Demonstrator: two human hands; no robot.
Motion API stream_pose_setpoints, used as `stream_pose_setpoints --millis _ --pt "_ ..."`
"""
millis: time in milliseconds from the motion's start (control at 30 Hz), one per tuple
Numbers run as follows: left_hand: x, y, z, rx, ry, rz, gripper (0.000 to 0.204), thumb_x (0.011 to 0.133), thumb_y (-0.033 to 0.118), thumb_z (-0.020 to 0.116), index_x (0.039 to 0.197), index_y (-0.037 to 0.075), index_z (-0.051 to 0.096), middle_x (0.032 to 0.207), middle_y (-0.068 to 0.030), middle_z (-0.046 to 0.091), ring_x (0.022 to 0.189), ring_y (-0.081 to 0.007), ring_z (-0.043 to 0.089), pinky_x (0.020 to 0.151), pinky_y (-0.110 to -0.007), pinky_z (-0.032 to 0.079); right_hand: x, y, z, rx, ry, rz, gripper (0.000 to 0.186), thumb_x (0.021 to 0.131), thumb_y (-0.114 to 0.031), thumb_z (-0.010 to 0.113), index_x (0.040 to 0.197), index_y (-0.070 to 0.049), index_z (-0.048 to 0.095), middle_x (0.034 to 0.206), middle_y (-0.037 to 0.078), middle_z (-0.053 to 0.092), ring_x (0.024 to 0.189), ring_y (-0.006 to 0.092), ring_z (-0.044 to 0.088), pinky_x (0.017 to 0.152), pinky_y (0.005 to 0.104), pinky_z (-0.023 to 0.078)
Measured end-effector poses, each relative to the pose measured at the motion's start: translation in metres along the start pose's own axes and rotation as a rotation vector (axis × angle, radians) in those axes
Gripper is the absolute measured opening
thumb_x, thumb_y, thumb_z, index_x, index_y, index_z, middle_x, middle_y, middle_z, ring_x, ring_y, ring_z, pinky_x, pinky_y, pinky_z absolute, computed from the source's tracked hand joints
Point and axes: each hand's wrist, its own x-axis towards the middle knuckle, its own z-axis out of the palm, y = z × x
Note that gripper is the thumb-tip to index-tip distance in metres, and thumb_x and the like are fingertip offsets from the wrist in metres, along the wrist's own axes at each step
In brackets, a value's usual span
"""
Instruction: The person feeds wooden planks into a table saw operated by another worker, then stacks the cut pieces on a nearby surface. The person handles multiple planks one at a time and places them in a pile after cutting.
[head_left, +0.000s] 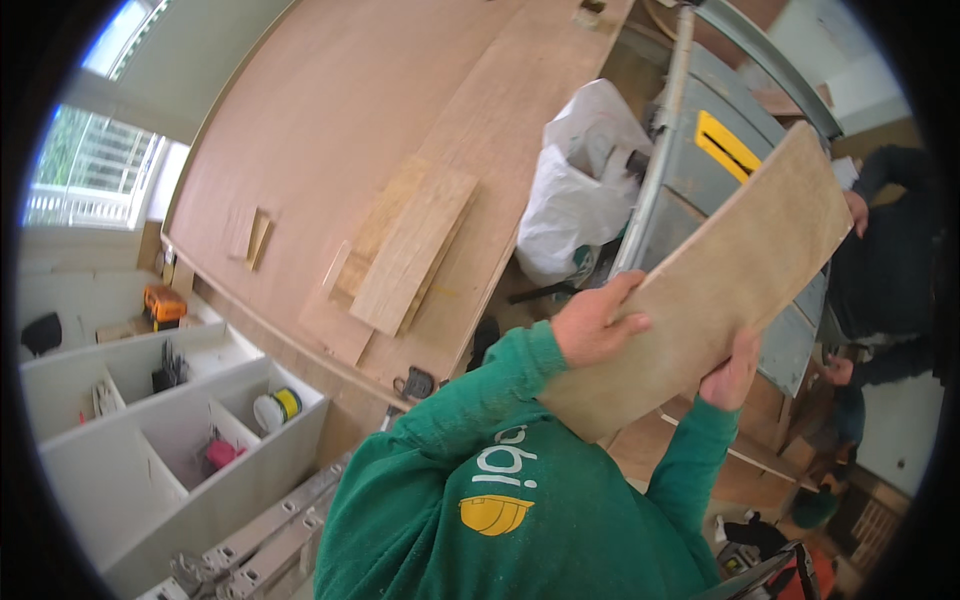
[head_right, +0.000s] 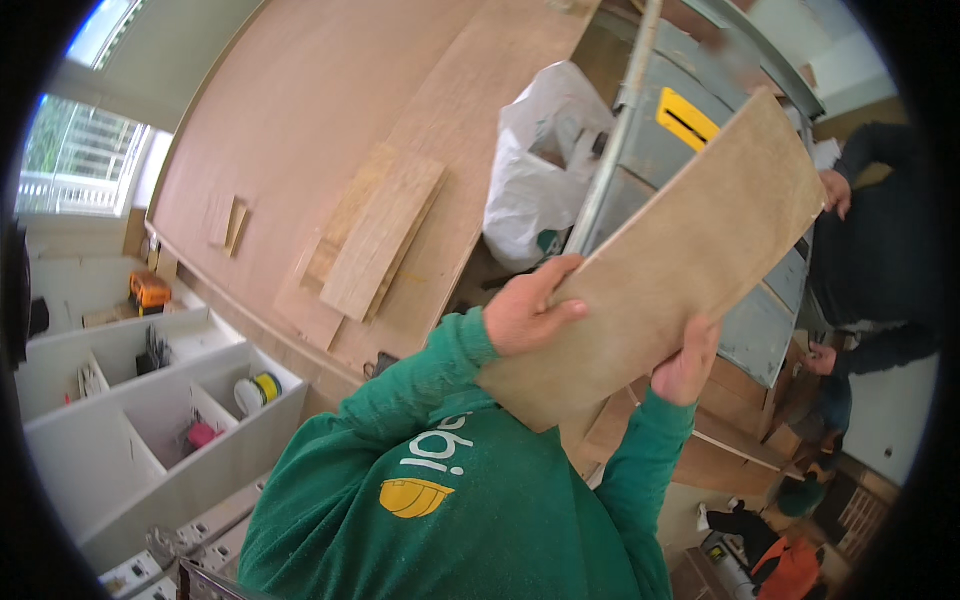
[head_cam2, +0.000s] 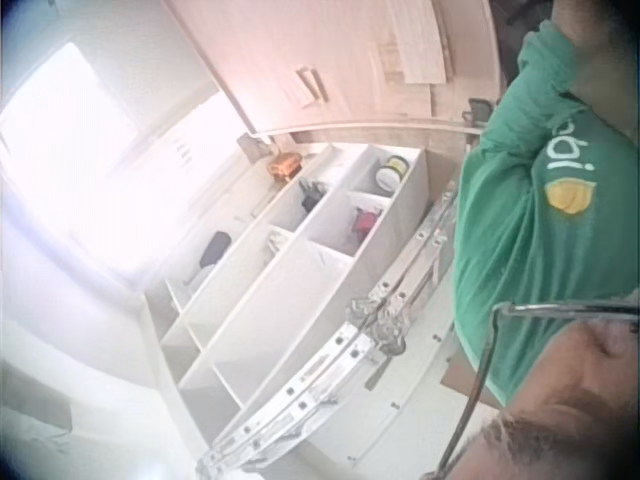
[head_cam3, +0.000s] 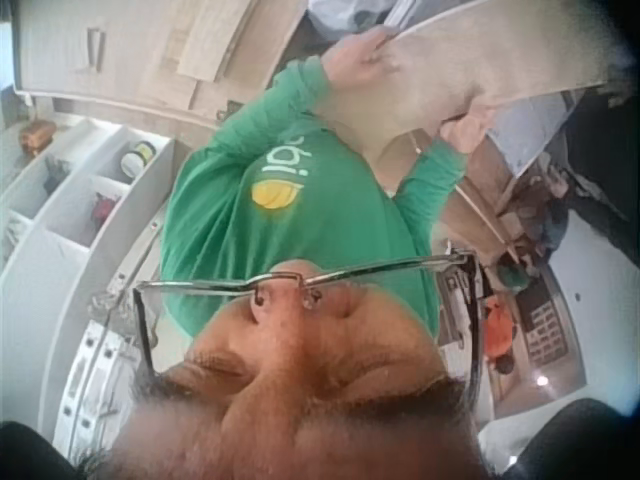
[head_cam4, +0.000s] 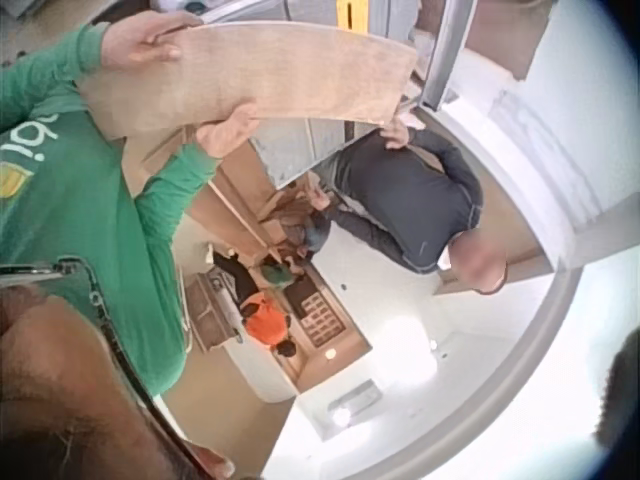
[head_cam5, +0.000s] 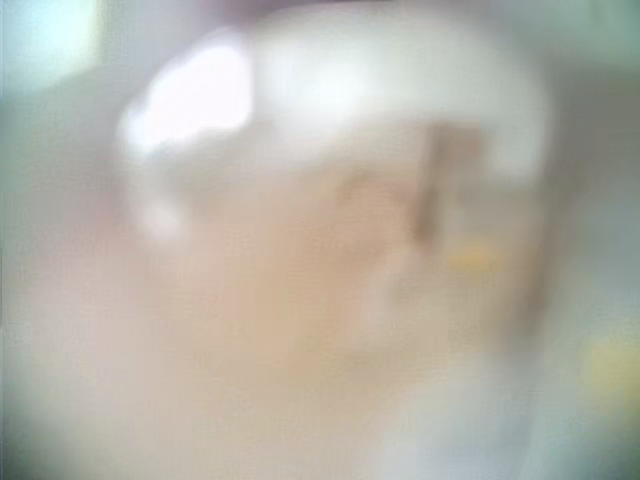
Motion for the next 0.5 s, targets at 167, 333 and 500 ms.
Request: stream_pose_setpoints --millis 167,333,500 --pt "-0.094 -0.057 -0.057 0.023 0.411 -0.036 0.053 0.09 0.023 0.057 0.131 -0.003 0.037 0.114 -0.0203 0.058 0.103 -0.0257 0.058 0.086 -0.034 0.045 -0.003 0.074 0.056 -0.469 -0.308 -0.055 0.049 0.091 -0.027 0.058 0.128 0.001 0.042 0.119 0.009 0.054 0.106 0.0206 0.052 0.094 0.0353 0.04" --pt "-0.182 -0.124 -0.107 0.371 0.808 -0.437 0.051 0.088 0.032 0.058 0.126 0.0 0.048 0.113 -0.0215 0.06 0.096 -0.0286 0.062 0.081 -0.035 0.047 -0.019 0.236 0.122 -0.118 -0.563 0.427 0.043 0.089 -0.025 0.062 0.119 0.002 0.047 0.113 0.011 0.057 0.101 0.0177 0.052 0.09 0.0331 0.042" --pt "-0.2 -0.236 -0.177 0.576 0.763 -0.746 0.052 0.085 0.043 0.057 0.122 0.006 0.055 0.109 -0.0214 0.062 0.098 -0.0348 0.061 0.084 -0.04 0.047 -0.019 0.408 0.147 -0.378 -0.413 0.823 0.045 0.085 -0.023 0.064 0.117 0.005 0.048 0.112 0.015 0.057 0.104 0.0216 0.054 0.092 0.0344 0.043"
